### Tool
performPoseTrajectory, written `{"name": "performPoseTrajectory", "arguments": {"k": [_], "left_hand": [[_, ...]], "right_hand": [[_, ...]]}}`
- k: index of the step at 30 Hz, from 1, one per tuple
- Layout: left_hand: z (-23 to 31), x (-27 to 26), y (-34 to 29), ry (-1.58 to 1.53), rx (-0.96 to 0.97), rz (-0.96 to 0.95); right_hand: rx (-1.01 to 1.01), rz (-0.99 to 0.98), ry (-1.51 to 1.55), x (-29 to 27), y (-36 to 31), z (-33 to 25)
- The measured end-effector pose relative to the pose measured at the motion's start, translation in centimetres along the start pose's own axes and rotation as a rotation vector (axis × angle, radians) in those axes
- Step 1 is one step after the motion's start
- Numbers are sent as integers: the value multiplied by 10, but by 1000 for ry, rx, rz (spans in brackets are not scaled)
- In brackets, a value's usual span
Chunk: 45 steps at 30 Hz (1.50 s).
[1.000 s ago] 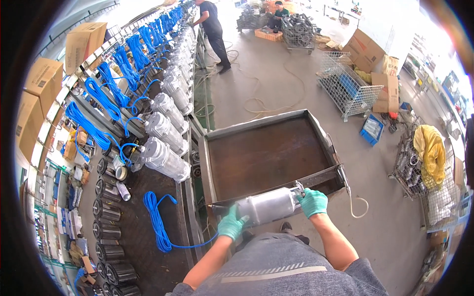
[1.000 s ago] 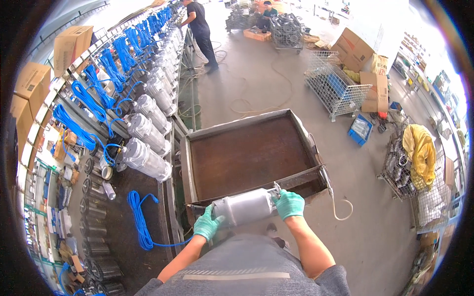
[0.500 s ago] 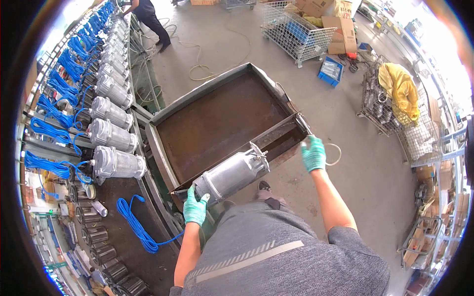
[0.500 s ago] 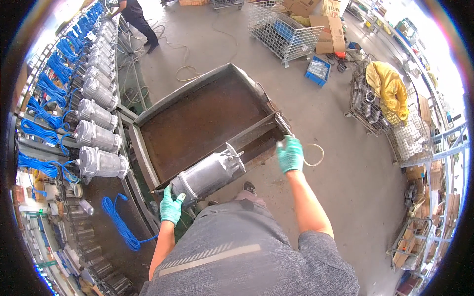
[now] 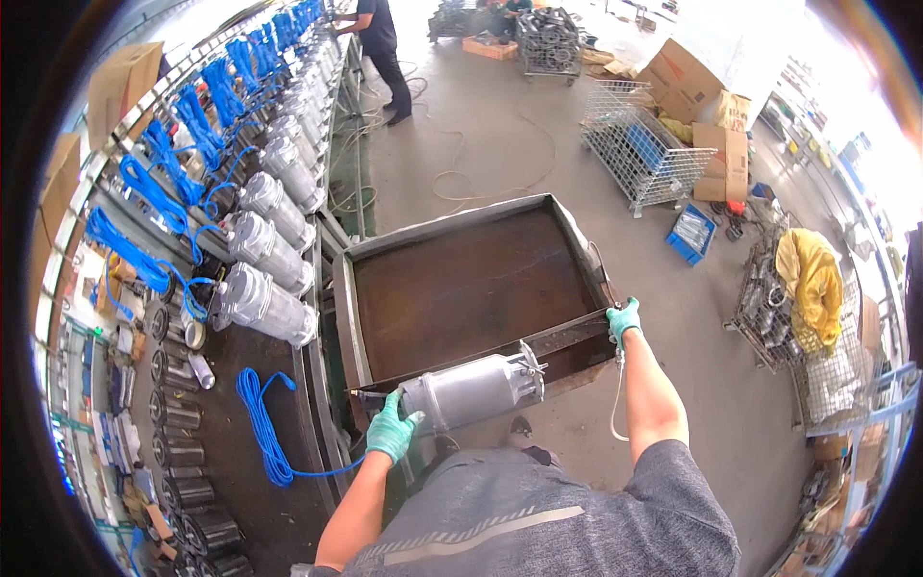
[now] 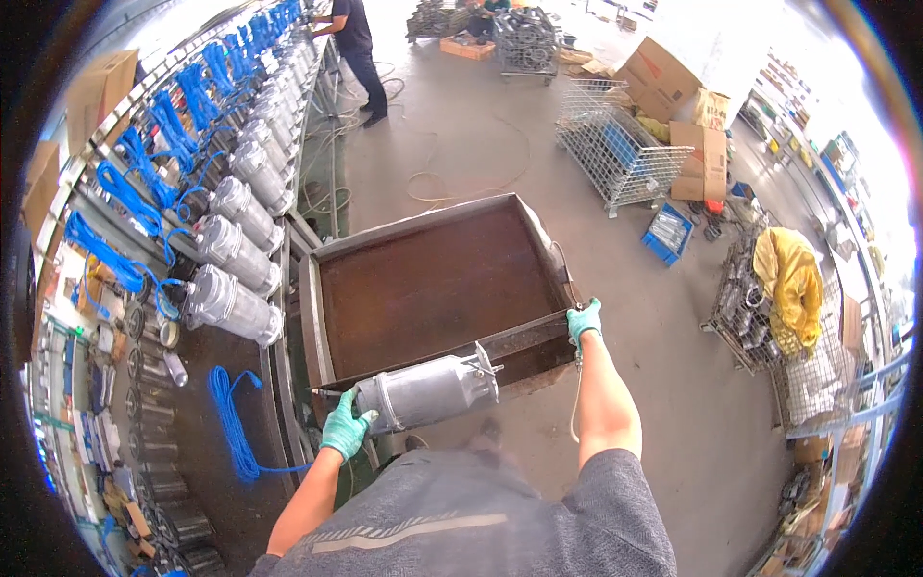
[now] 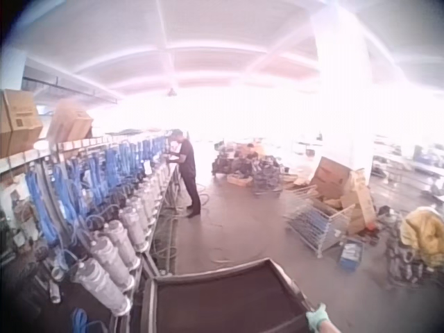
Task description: The person picks up a metal industrial pump from a row, carries it to a water tank, immerses it to check for leaks while handling a blue cable, and then returns it to the line.
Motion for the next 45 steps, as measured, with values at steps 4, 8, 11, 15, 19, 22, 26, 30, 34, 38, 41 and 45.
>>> {"name": "performPoseTrajectory", "arguments": {"k": [4, 8, 11, 15, 19, 22, 26, 30, 34, 38, 41, 45], "left_hand": [[13, 1, 4, 26, -2, -23], [9, -9, -6, -30, -91, -61], [16, -9, -6, -98, -65, -71], [-2, 4, 0, -21, 10, 7], [1, 4, 1, 19, -8, -11], [8, 0, 1, 14, -28, -39], [5, 0, 3, 28, -36, -43], [9, -6, 2, 24, -44, -47], [5, -6, 1, 20, -48, -40], [13, -7, 3, 37, -53, -70], [12, -7, 6, -1, -26, -60], [7, -4, 6, -30, 0, -30]], "right_hand": [[-392, 111, -287, 8, 23, 21], [-666, -29, -268, 9, -93, -47], [-681, -70, -187, 3, -139, -54], [-794, -203, -193, 6, -219, -87], [-901, -244, -357, 16, -244, -92], [-971, -270, -441, 29, -251, -94], [-995, -285, -557, 47, -258, -101], [-970, -313, -702, 57, -253, -104], [-990, -300, -763, 60, -258, -108], [-1010, -292, -799, 60, -253, -99], [-1025, -316, -816, 64, -249, -97], [-1059, -285, -835, 65, -251, -98]]}}
Point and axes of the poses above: each hand's wrist, its own y-axis towards the middle knuckle, its own x-axis out of the palm, z = x × y, the point moved 5 cm from there along y, towards the middle knuckle, and after that the axes turned 1 degree about -z, right-handed, at the moved point
